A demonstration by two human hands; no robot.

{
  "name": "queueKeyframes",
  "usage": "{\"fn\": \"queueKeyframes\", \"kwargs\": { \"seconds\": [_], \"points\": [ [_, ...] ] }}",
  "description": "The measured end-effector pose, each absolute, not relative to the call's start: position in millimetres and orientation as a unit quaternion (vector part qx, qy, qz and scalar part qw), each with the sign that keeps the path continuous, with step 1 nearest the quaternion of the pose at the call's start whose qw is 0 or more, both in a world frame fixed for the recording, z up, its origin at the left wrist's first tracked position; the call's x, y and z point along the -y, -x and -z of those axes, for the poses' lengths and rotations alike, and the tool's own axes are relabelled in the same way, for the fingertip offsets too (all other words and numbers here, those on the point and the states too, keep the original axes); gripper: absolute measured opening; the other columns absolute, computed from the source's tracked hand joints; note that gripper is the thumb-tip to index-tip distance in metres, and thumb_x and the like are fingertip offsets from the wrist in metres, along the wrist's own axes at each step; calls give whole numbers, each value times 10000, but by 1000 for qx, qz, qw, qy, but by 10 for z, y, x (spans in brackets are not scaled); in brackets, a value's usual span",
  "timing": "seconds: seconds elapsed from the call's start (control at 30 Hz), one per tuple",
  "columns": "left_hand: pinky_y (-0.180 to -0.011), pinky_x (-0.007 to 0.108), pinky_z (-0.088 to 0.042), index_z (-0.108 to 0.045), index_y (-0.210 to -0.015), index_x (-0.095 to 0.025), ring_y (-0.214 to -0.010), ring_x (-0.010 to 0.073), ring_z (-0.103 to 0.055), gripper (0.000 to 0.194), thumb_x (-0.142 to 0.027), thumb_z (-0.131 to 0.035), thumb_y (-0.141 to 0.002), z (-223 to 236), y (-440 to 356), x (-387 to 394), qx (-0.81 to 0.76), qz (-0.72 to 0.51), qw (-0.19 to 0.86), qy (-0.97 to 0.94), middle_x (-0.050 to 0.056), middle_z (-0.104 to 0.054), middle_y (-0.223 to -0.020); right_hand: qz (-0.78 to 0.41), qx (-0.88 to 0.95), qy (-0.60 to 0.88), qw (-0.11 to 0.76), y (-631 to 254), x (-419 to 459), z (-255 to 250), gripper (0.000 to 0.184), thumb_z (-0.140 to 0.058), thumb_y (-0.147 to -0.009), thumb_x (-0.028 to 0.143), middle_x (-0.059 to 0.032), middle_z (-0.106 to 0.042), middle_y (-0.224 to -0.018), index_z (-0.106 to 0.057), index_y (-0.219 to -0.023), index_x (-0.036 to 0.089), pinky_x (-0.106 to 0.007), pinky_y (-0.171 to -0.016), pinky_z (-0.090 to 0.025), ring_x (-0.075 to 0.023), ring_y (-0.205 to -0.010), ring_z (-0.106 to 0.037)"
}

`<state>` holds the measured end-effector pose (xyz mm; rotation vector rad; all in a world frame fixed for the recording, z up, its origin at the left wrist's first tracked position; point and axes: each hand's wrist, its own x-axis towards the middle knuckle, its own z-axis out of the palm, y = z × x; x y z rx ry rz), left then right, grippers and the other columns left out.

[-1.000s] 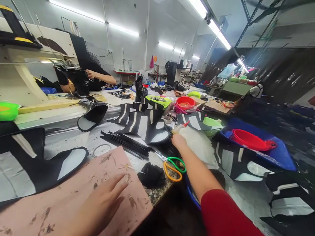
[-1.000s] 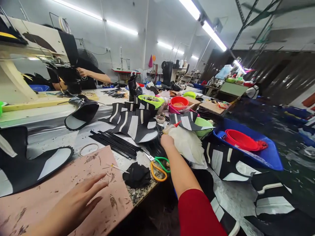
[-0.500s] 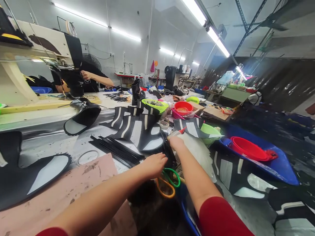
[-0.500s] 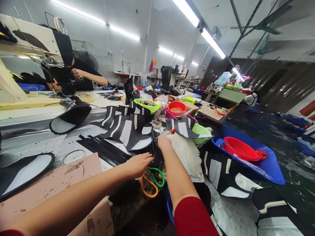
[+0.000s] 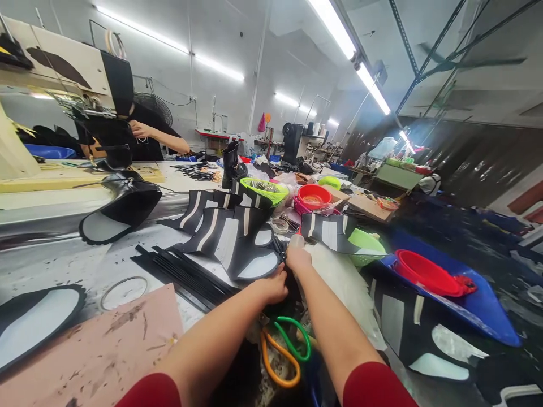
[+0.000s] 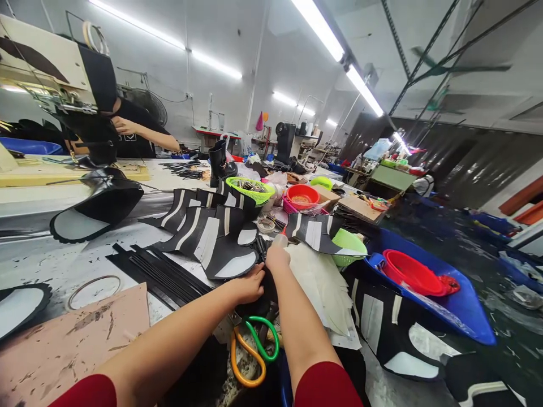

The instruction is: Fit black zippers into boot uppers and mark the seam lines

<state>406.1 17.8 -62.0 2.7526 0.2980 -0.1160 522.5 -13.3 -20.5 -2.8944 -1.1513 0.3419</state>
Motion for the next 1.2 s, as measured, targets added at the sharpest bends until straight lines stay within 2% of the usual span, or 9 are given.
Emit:
{"fn": "queueKeyframes", "kwargs": {
  "seconds": [0.17,0.37,0.57,0.77,0.87,0.93,1.07,1.13,1.2],
  "points": [
    [-1025,533,-272,-379,-1280,-161,-1283,297,-280,493,-324,-520,-837,576,-4119,-219,-99,79,199,-972,123,-248,-1430,-169,366,904,146,-5330,259,204,50,-571,-741,187,-38,-568,-728,-560,-722,142,-264,-616,-404,-164,-743,-563],
    [-1013,545,-279,-370,-1289,-179,-1262,298,-309,508,-337,-527,-833,539,-4155,-208,-114,96,210,-966,115,-280,-1411,-284,349,837,311,-5340,485,152,153,-394,-796,188,73,-386,-526,-411,-644,179,-187,-380,-236,-49,-371,-307],
    [-1012,552,-278,-376,-1285,-187,-1264,300,-303,499,-336,-528,-833,608,-4166,-192,-141,82,232,-959,109,-281,-1408,-286,344,772,451,-4915,863,-17,43,-393,-677,199,76,-389,-523,-364,-645,198,-177,-375,-205,-42,-370,-241],
    [-997,534,-308,-435,-1233,-177,-1234,287,-346,443,-306,-547,-824,569,-4095,-113,-177,31,281,-943,105,-335,-1374,-302,312,595,676,-4194,1999,-178,174,-539,-702,336,60,-417,-531,-422,-686,209,-183,-405,-262,-68,-422,-311],
    [-992,535,-309,-423,-1234,-175,-1222,285,-358,432,-299,-529,-834,406,-3990,49,-196,-23,319,-927,107,-310,-1386,-279,341,571,693,-3960,2334,-224,156,-623,-699,296,32,-476,-659,-535,-811,232,-203,-472,-329,-88,-512,-397],
    [-988,513,-315,-377,-1261,-170,-1211,275,-374,429,-322,-459,-868,262,-3867,191,-208,-56,355,-910,123,-313,-1381,-279,396,549,681,-3861,2360,-251,82,-593,-733,299,3,-499,-682,-597,-742,217,-237,-557,-372,-119,-601,-453],
    [-852,388,-436,-454,-1168,-129,-1006,223,-552,527,-449,-119,-916,45,-3275,377,-198,-44,453,-868,145,-558,-1131,-357,491,476,636,-3613,2138,-276,269,-506,-741,377,-50,-566,-693,-667,-709,165,-311,-700,-391,-178,-720,-501],
    [-700,338,-482,-535,-1055,-134,-788,191,-617,757,-513,91,-860,30,-2712,367,-173,-2,542,-823,120,-633,-930,-415,522,454,592,-3397,1974,-266,222,-530,-712,349,-39,-569,-703,-645,-721,159,-296,-671,-403,-167,-702,-512],
    [-596,333,-478,-540,-1029,-117,-702,216,-617,860,-716,14,-756,68,-1989,331,-118,30,762,-636,137,-635,-879,-481,548,453,514,-3119,1797,-239,100,-547,-699,236,-9,-558,-706,-607,-747,173,-252,-603,-410,-131,-648,-519]
  ]
}}
